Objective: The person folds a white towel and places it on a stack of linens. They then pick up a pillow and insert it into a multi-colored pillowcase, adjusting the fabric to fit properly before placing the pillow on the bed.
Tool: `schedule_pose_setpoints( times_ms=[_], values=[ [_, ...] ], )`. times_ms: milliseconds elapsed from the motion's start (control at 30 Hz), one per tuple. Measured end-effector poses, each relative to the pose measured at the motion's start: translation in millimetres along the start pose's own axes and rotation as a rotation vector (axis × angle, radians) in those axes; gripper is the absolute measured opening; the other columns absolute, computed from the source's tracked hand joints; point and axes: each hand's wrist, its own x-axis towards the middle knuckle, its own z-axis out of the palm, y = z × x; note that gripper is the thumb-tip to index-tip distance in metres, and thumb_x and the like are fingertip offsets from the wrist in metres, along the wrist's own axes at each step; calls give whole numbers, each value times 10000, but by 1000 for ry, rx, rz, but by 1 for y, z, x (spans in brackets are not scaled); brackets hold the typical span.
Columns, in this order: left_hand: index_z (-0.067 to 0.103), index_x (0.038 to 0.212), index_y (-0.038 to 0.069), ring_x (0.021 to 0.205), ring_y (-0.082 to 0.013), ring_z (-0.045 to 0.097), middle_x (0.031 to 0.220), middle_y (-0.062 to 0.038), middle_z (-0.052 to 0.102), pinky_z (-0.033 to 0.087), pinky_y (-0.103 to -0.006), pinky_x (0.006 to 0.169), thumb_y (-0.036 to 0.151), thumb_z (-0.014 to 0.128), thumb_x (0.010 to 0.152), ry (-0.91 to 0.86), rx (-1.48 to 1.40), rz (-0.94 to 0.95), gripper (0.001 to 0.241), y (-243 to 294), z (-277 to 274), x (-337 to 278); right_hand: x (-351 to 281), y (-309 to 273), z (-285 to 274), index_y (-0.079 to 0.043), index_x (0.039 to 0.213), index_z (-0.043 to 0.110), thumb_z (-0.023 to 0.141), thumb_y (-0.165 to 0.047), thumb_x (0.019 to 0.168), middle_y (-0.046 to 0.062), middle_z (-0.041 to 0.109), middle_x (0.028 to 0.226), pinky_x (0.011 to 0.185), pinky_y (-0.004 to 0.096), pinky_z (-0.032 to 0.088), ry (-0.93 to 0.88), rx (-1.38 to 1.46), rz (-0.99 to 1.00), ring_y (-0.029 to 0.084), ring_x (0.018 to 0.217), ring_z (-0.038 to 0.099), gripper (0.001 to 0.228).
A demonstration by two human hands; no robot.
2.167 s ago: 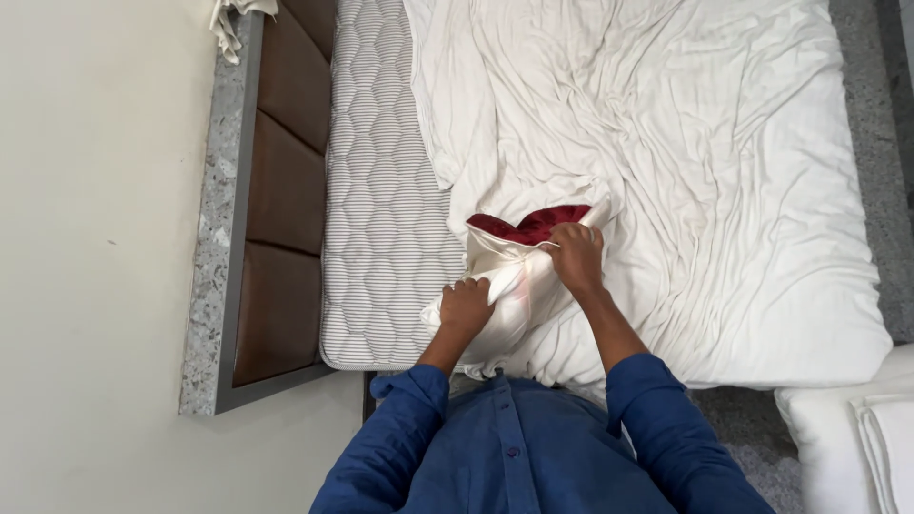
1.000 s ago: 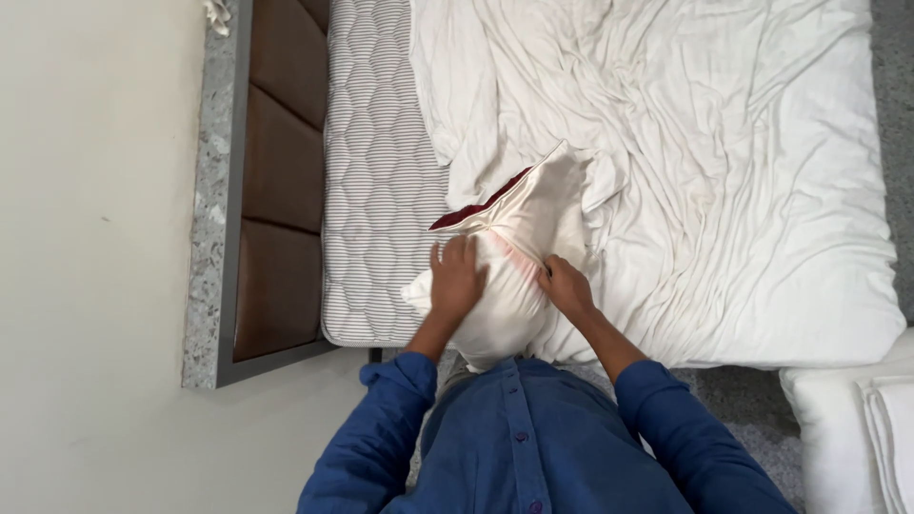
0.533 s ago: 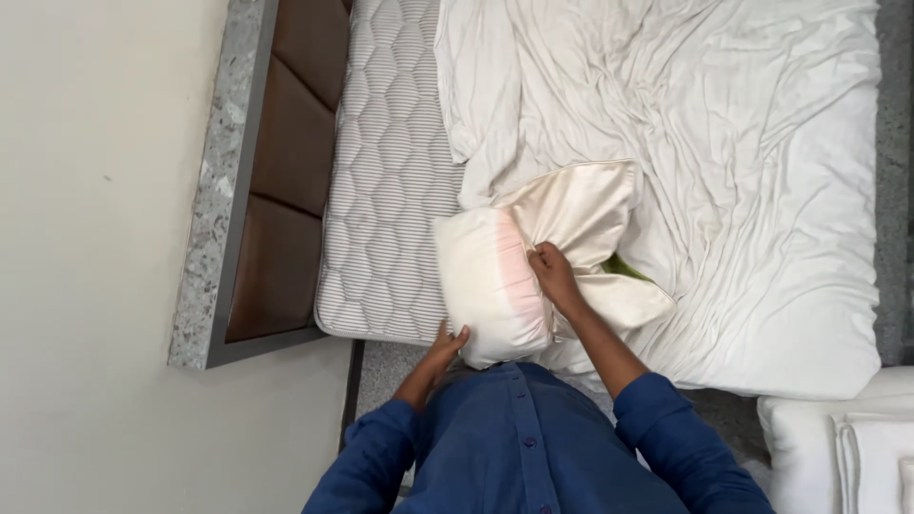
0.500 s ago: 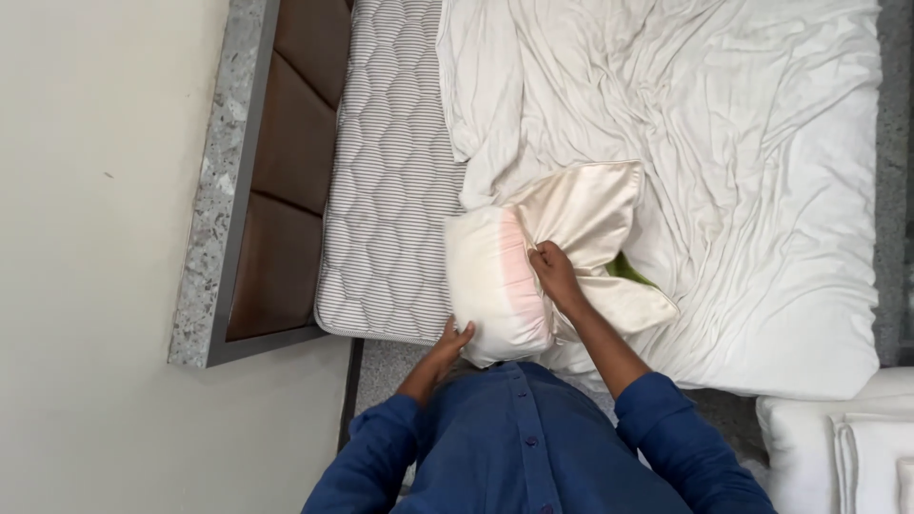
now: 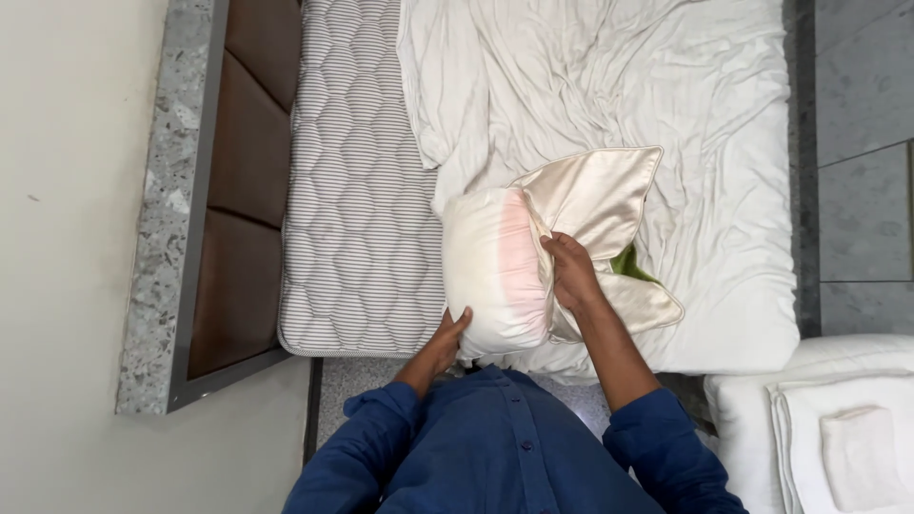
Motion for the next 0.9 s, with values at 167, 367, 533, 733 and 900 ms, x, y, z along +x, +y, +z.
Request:
schedule_pose_setpoints(
  times_ms=[167,367,533,733,900],
  values=[
    [311,1546,15,1308,-327,547,1462,-193,536,498,-455,1057,390,793,832,-6,-122,22,939,31,27,4,-8,0,16,13,1396,532,674,-115,960,145,613,1333,1027,336,490,-9,-475,-217,206,1196,591,476],
    [520,1387,-67,1049,-335,712,1219,-219,682,631,-441,860,194,776,849,1,-300,94,650,79,46,13,-25,39,-4,-15,1422,552,726,-146,916,240,421,1557,1149,433,353,172,-1142,-693,370,1426,409,551],
    [508,1346,-76,1007,-354,707,1173,-237,670,634,-469,836,137,734,858,-77,-361,198,578,114,53,-1,-78,86,-10,-12,1347,625,711,-195,997,192,565,1392,1132,441,435,436,-1160,-765,350,1326,531,404],
    [514,1359,-72,1026,-354,713,1188,-227,675,631,-475,861,176,745,858,-69,-344,110,604,100,43,-4,-88,112,-29,5,1283,630,709,-246,979,158,615,1170,864,362,537,642,-972,-566,240,998,638,402],
    [503,1379,-51,1052,-361,703,1209,-217,668,635,-496,868,208,764,845,-74,-370,83,648,94,38,-2,-64,113,-40,33,1230,605,650,-207,1020,139,642,1051,812,352,537,662,-952,-598,222,877,633,322]
  ],
)
